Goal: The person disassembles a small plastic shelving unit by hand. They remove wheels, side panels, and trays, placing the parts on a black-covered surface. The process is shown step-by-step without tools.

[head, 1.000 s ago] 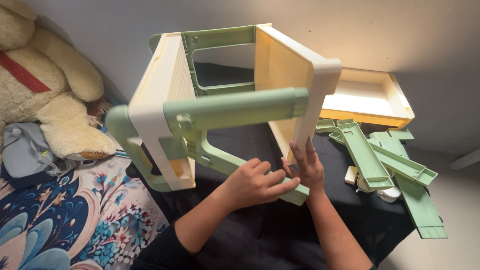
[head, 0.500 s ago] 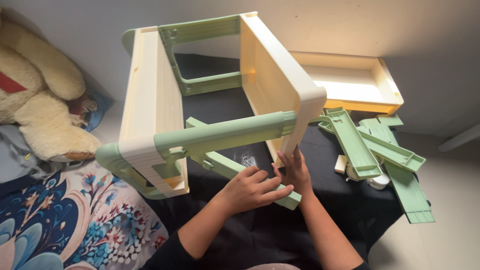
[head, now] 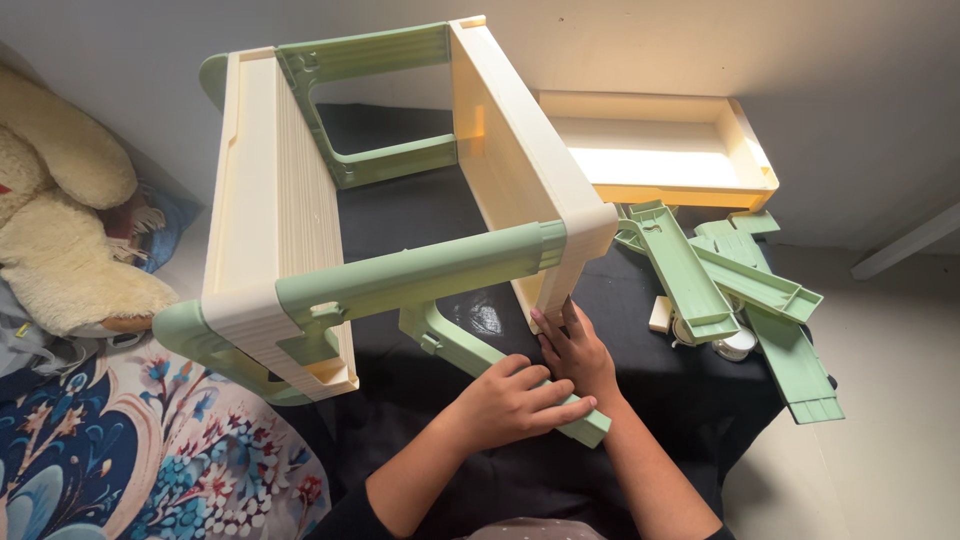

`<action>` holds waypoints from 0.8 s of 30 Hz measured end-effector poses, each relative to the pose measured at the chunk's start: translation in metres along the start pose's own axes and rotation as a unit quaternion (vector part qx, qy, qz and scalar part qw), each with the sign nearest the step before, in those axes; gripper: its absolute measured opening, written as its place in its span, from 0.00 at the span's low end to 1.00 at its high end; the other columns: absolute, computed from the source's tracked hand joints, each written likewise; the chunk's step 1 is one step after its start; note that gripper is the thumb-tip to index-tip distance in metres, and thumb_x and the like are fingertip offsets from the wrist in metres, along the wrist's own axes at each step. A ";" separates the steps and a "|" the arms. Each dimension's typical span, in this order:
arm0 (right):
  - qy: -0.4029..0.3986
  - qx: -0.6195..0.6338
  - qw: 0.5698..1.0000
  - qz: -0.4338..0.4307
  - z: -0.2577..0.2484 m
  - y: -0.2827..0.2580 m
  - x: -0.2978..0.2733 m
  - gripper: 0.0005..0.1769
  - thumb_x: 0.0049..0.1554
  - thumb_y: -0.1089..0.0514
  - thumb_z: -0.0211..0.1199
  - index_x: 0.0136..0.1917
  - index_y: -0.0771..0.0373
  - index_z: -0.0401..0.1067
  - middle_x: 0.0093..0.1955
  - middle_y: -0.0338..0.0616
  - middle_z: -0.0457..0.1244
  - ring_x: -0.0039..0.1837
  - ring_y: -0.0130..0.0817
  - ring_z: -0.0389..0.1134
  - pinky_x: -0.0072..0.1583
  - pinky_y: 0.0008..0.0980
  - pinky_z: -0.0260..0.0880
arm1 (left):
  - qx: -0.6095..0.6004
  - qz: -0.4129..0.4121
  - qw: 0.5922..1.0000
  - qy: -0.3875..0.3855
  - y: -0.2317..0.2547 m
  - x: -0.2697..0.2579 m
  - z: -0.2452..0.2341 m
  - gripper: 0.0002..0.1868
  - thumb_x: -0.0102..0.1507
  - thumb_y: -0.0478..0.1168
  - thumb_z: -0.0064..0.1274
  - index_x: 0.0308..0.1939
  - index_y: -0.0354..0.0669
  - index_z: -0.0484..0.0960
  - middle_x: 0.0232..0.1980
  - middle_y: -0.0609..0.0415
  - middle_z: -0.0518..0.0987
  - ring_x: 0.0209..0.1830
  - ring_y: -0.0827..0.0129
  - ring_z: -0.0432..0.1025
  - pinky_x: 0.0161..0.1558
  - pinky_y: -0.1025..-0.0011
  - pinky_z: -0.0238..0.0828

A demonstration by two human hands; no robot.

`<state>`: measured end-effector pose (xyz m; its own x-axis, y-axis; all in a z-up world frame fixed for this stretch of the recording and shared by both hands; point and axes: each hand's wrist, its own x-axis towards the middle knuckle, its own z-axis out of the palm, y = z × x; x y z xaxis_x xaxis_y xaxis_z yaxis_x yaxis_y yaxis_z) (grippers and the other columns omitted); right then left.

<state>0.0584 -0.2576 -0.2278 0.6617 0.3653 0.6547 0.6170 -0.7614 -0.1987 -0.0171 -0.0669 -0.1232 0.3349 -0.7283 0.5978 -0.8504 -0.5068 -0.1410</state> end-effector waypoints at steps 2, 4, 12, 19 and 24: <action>0.000 0.001 1.000 0.011 -0.003 -0.003 0.000 0.40 0.54 0.59 0.68 0.76 0.34 0.60 0.84 0.46 0.43 0.69 0.52 0.66 0.50 0.38 0.79 | 0.000 0.000 1.000 -0.002 0.003 -0.001 0.001 0.26 0.64 0.50 0.60 0.67 0.66 0.74 0.51 0.68 0.77 0.46 0.73 0.73 0.49 0.70 0.69; 0.000 0.009 1.000 0.019 -0.007 -0.006 0.000 0.39 0.55 0.59 0.68 0.75 0.34 0.61 0.84 0.46 0.44 0.69 0.52 0.66 0.52 0.38 0.78 | 0.006 -0.001 1.000 0.003 0.006 -0.001 0.003 0.26 0.65 0.50 0.59 0.67 0.66 0.74 0.51 0.68 0.77 0.46 0.73 0.73 0.49 0.70 0.69; -0.005 0.079 0.995 0.052 -0.031 -0.020 0.003 0.32 0.55 0.57 0.68 0.72 0.43 0.67 0.81 0.51 0.49 0.70 0.55 0.64 0.59 0.44 0.74 | -0.011 -0.009 1.000 0.011 0.016 -0.003 0.001 0.24 0.67 0.50 0.59 0.67 0.66 0.74 0.51 0.68 0.77 0.47 0.73 0.74 0.51 0.70 0.69; 0.067 0.256 0.960 0.091 -0.100 -0.032 -0.009 0.27 0.57 0.64 0.64 0.69 0.63 0.67 0.75 0.55 0.58 0.75 0.55 0.62 0.72 0.46 0.65 | -0.106 0.008 0.994 0.028 0.030 0.012 -0.016 0.29 0.63 0.52 0.63 0.69 0.66 0.75 0.57 0.68 0.80 0.51 0.72 0.76 0.54 0.69 0.72; 0.098 0.398 0.904 0.120 -0.154 -0.034 -0.034 0.22 0.62 0.64 0.60 0.69 0.64 0.65 0.70 0.57 0.60 0.72 0.48 0.65 0.70 0.45 0.71 | -0.271 0.075 0.959 0.046 0.045 0.039 -0.030 0.31 0.65 0.55 0.61 0.72 0.61 0.73 0.61 0.64 0.79 0.58 0.68 0.76 0.59 0.66 0.74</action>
<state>-0.0503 -0.3269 -0.1315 0.7776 0.0784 0.6238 0.6278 -0.1501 -0.7637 -0.0546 -0.1046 -0.0827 0.1764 -0.7174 0.6740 -0.9805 -0.0677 0.1845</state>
